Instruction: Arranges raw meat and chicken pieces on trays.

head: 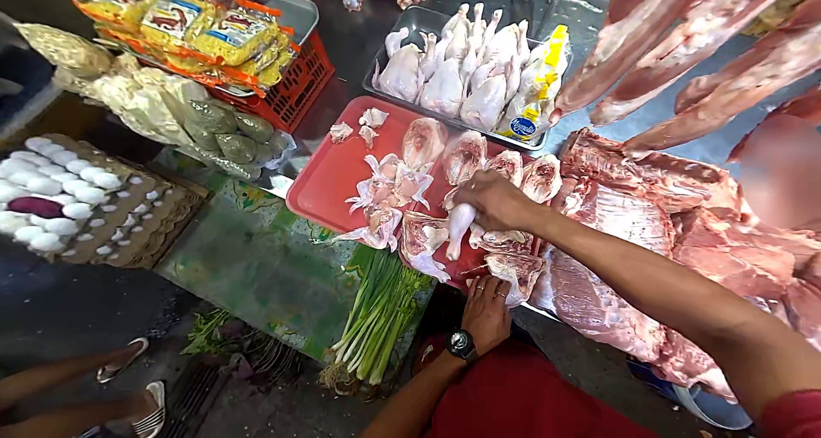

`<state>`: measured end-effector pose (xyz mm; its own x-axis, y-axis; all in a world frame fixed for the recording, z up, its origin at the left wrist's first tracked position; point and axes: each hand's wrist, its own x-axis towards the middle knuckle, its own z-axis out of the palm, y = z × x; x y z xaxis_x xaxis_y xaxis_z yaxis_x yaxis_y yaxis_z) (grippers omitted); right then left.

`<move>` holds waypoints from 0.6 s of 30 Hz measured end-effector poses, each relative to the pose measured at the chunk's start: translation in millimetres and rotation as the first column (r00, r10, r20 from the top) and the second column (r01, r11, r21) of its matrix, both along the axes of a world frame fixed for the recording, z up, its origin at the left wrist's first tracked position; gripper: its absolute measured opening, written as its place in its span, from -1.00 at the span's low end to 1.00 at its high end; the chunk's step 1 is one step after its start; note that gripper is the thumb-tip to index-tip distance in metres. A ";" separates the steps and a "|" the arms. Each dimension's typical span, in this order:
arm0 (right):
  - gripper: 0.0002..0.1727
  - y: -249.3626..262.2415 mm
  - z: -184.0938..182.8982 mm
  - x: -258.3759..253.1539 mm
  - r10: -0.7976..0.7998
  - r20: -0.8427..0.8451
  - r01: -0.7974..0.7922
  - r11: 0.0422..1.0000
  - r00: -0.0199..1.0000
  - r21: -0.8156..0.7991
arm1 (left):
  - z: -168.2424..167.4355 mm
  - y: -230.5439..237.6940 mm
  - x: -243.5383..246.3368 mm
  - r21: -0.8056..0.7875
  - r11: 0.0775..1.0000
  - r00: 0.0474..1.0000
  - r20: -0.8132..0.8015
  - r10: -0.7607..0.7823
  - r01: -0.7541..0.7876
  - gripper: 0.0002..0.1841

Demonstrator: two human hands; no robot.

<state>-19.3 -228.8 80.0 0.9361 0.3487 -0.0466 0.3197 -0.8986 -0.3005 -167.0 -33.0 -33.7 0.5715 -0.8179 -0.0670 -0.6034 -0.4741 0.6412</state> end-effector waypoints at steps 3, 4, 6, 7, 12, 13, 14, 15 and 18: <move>-0.59 38.2 -0.3 -13.1 0.332 0.036 -0.329 0.942 0.943 -0.056 | -0.6 -0.1 -1.1 -0.005 1.000 1.000 0.000 0.011 -0.011 -0.50; -0.65 46.8 -12.1 -16.9 0.415 0.037 -0.412 0.909 0.909 -0.069 | -1.4 0.4 -1.3 -0.013 1.000 1.000 0.009 0.019 -0.019 -0.50; -0.68 58.5 -41.7 -22.6 0.526 0.002 -0.525 0.848 0.850 -0.067 | -2.7 2.8 -2.5 -0.033 0.999 0.999 0.017 0.029 -0.029 -0.51; -0.68 61.9 -56.5 -24.5 0.552 -0.015 -0.551 0.831 0.834 -0.071 | -4.2 4.2 -3.4 -0.050 0.998 0.999 0.028 0.032 -0.031 -0.51; -0.64 72.6 -79.8 -21.2 0.557 -0.097 -0.564 0.824 0.825 -0.057 | -4.8 18.4 -3.7 -0.167 0.983 0.997 0.022 0.078 -0.073 -0.57; -0.61 73.0 -80.4 -20.1 0.549 -0.107 -0.554 0.832 0.829 -0.030 | -5.6 22.8 -2.9 -0.176 0.979 0.994 0.017 0.111 -0.107 -0.59; -0.57 72.2 -81.5 -18.9 0.537 -0.121 -0.541 0.841 0.835 -0.005 | -7.0 27.1 -1.9 -0.176 0.974 0.989 0.008 0.149 -0.145 -0.60; -0.52 71.1 -84.1 -18.6 0.525 -0.130 -0.527 0.850 0.841 0.021 | -8.5 31.7 -1.1 -0.167 0.969 0.983 -0.001 0.184 -0.182 -0.61; -0.39 67.1 -90.4 -22.7 0.487 -0.141 -0.480 0.874 0.862 0.079 | -15.7 42.2 1.0 -0.190 0.940 0.957 0.002 0.290 -0.284 -0.62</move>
